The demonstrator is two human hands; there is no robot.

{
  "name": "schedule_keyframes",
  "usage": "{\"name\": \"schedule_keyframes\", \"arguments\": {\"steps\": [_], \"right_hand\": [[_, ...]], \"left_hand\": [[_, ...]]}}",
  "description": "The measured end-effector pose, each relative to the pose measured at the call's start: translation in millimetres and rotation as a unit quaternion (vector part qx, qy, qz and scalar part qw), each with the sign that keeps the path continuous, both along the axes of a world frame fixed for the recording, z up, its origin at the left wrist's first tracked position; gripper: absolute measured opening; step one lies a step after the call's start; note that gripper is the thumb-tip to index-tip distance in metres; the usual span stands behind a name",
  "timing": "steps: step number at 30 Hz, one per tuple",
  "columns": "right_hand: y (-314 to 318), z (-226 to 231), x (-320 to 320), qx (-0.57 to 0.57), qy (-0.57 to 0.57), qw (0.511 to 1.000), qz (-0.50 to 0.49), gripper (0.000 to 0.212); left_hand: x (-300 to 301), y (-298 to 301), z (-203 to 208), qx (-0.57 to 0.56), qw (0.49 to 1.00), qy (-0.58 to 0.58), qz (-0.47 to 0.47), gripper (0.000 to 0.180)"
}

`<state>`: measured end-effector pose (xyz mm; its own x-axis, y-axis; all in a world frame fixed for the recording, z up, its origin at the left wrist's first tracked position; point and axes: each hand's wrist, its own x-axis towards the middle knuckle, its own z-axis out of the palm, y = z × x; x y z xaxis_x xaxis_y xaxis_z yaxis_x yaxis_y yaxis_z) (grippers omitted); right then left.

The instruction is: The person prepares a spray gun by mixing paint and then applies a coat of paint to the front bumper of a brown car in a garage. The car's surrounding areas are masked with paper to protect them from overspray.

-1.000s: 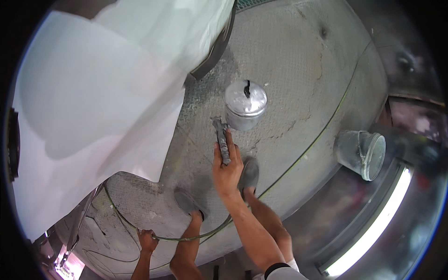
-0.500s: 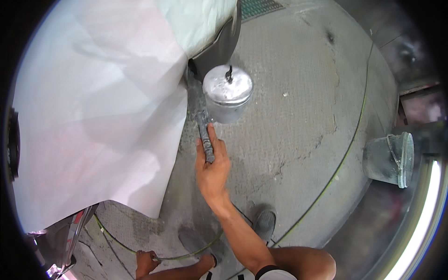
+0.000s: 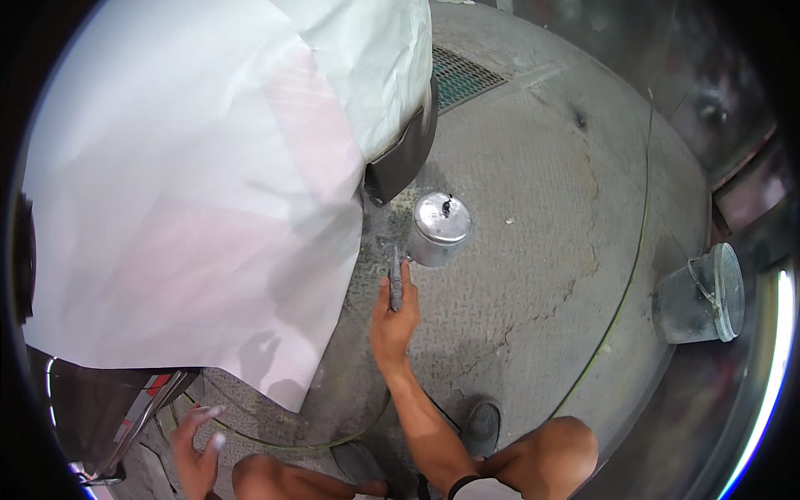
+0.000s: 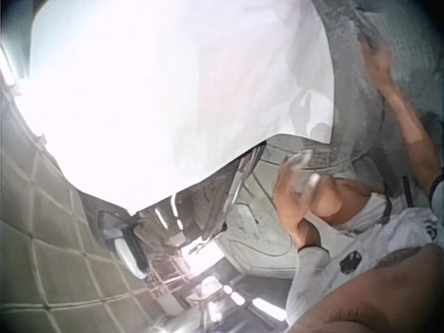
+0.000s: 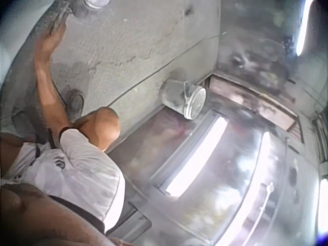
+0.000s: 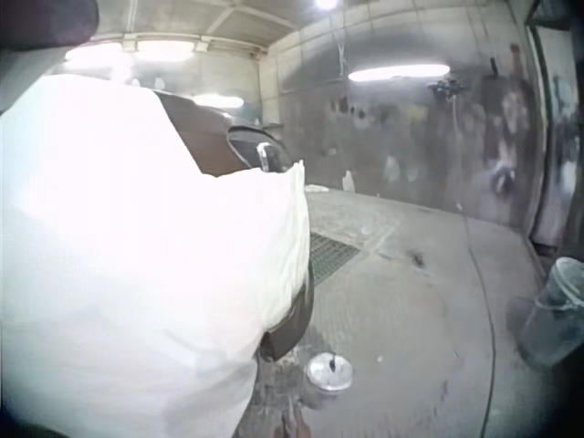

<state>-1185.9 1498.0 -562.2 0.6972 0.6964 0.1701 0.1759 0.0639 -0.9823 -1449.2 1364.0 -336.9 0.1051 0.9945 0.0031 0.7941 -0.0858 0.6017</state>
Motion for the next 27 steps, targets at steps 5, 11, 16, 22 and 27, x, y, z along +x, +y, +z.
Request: {"name": "schedule_keyframes", "arguments": {"steps": [5,11,16,22,27], "right_hand": [[13.0,10.3,-8.3,-0.057,-0.036,0.997,0.033,0.045],[13.4,16.0,-15.7,-0.070,0.021,0.997,0.040,0.046],[10.0,16.1,-24.4,-0.010,-0.030,0.999,0.004,0.047],[26.6,13.8,-24.4,-0.077,0.003,0.996,0.034,0.049],[33.0,0.1,-26.8,-0.029,-0.048,0.998,0.020,0.048]], "left_hand": [[43.8,-12.4,17.0,-0.003,0.912,0.042,-0.407,0.031],[94.5,-24.1,-17.7,-0.119,0.865,0.038,-0.487,0.059],[82.9,-34.6,-28.7,-0.083,0.890,0.111,-0.435,0.063],[77.8,-40.5,-30.4,-0.076,0.880,0.097,-0.460,0.064],[73.9,-39.6,-28.7,-0.075,0.879,0.093,-0.461,0.064]]}}
